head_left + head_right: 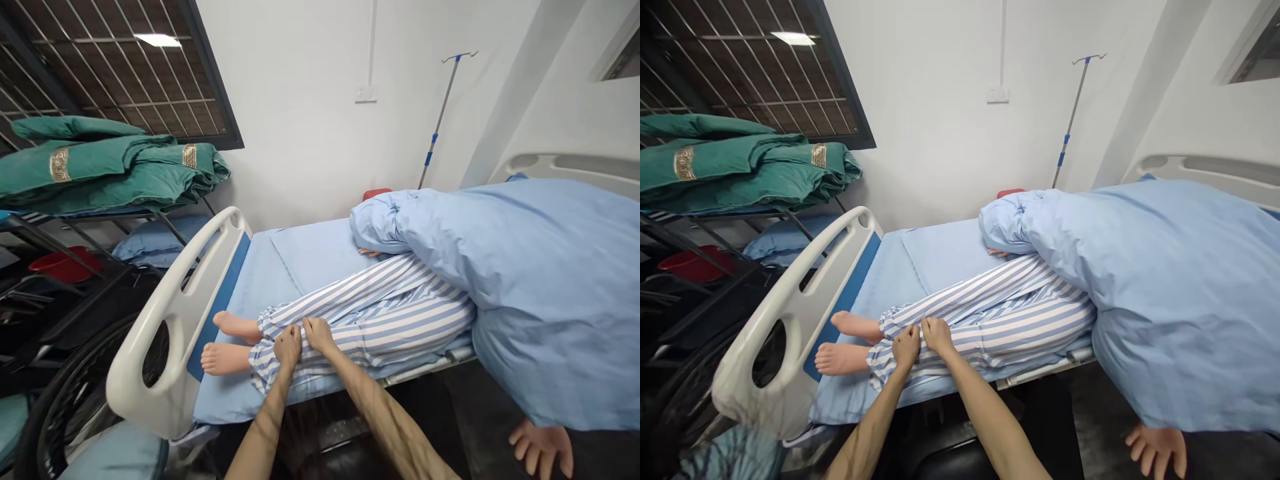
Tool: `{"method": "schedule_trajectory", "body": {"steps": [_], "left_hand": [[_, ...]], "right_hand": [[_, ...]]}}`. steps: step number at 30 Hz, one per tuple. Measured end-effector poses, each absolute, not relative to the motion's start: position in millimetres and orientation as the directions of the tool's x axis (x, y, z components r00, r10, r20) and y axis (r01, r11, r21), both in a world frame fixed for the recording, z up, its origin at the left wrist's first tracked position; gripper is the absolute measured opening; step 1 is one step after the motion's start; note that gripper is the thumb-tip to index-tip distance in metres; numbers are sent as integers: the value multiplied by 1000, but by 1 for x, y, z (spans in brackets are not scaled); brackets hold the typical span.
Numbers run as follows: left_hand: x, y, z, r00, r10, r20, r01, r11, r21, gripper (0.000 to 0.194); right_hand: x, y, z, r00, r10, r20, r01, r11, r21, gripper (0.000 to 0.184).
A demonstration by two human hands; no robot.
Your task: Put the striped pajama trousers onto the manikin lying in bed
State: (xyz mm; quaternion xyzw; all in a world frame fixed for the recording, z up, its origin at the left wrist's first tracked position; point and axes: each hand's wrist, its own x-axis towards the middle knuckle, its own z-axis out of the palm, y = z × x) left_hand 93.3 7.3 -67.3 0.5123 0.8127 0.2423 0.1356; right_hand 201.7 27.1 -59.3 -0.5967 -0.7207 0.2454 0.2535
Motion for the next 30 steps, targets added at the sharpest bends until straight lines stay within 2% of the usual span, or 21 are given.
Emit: {"method": "schedule_trajectory", "body": {"steps": [4, 7, 11, 14, 17, 22, 26, 30], "left_hand": [[83, 14, -49, -382, 924, -21, 635, 279, 720, 39], [82, 24, -25, -377, 926, 3, 475, 190, 859, 43], [101, 35, -9, -479, 874, 88, 336, 89, 938, 43], [122, 30, -24, -557, 825, 94, 396, 165, 903, 42], [134, 19, -48, -501, 864, 44, 569, 290, 770, 37], [134, 12, -60, -408, 913, 11, 740, 323, 590, 30], [133, 13, -55, -408, 913, -1, 775, 347, 528, 32], [136, 13, -55, -402, 916, -3, 777, 343, 528, 33]], "right_hand": [[206, 27, -57, -129, 989, 77, 688, 145, -711, 45], [207, 27, -58, -102, 990, 93, 637, 137, -758, 47], [207, 29, -59, -63, 992, 109, 593, 125, -796, 49], [209, 29, -62, -67, 990, 126, 571, 142, -809, 48], [210, 29, -65, -69, 989, 129, 543, 146, -827, 46], [208, 27, -66, -54, 994, 98, 561, 111, -820, 46], [210, 27, -59, -85, 995, 53, 582, 93, -808, 46], [223, 34, -34, -126, 992, 23, 621, 96, -778, 44]]}}
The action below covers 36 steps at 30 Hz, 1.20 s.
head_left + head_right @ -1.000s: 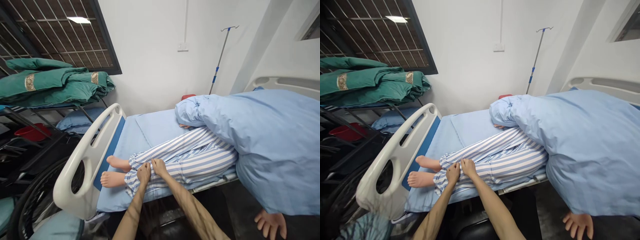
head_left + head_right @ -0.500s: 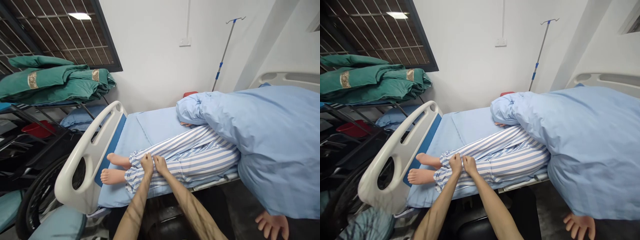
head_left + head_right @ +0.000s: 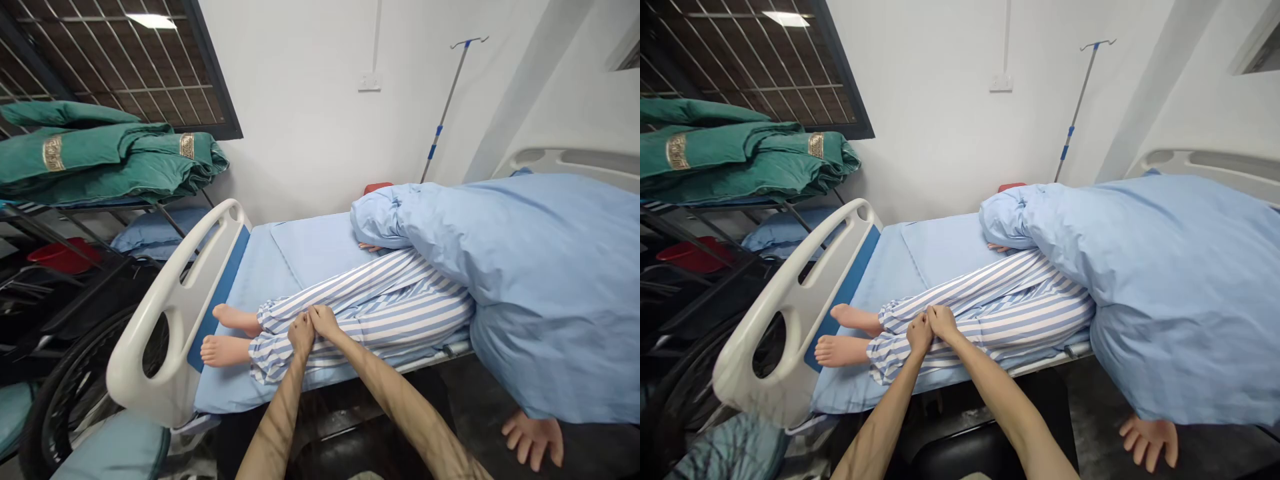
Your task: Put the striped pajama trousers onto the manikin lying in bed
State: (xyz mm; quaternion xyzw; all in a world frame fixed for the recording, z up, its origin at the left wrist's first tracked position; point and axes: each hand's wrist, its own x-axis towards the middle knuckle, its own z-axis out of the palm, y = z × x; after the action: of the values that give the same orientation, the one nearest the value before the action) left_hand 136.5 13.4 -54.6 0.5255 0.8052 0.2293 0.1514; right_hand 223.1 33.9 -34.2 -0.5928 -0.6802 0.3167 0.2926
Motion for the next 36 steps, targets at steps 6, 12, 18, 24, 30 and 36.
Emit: {"method": "schedule_trajectory", "body": {"steps": [6, 12, 18, 24, 30, 36], "left_hand": [[138, 15, -53, -406, 914, -14, 751, 343, 564, 32], [136, 15, -52, -412, 911, -31, 741, 355, 570, 35], [135, 14, -54, -431, 902, -18, 656, 327, 681, 40], [144, 26, -27, -624, 777, 85, 261, 105, 959, 41], [167, 39, -7, -621, 780, 78, -9, -107, 994, 40], [179, 17, -49, -539, 842, 29, 272, 141, 952, 39]], "right_hand": [[238, 41, 7, -105, 973, 206, 538, 230, -811, 51], [227, 19, -38, -81, 994, 75, 683, 110, -722, 41], [220, 13, -60, 3, 999, 49, 742, 31, -669, 40], [223, 22, -65, 50, 991, 123, 618, 66, -784, 47], [227, 28, -75, 93, 976, 197, 383, 148, -912, 47], [233, 32, -80, 131, 975, 181, 177, 156, -972, 44]]}}
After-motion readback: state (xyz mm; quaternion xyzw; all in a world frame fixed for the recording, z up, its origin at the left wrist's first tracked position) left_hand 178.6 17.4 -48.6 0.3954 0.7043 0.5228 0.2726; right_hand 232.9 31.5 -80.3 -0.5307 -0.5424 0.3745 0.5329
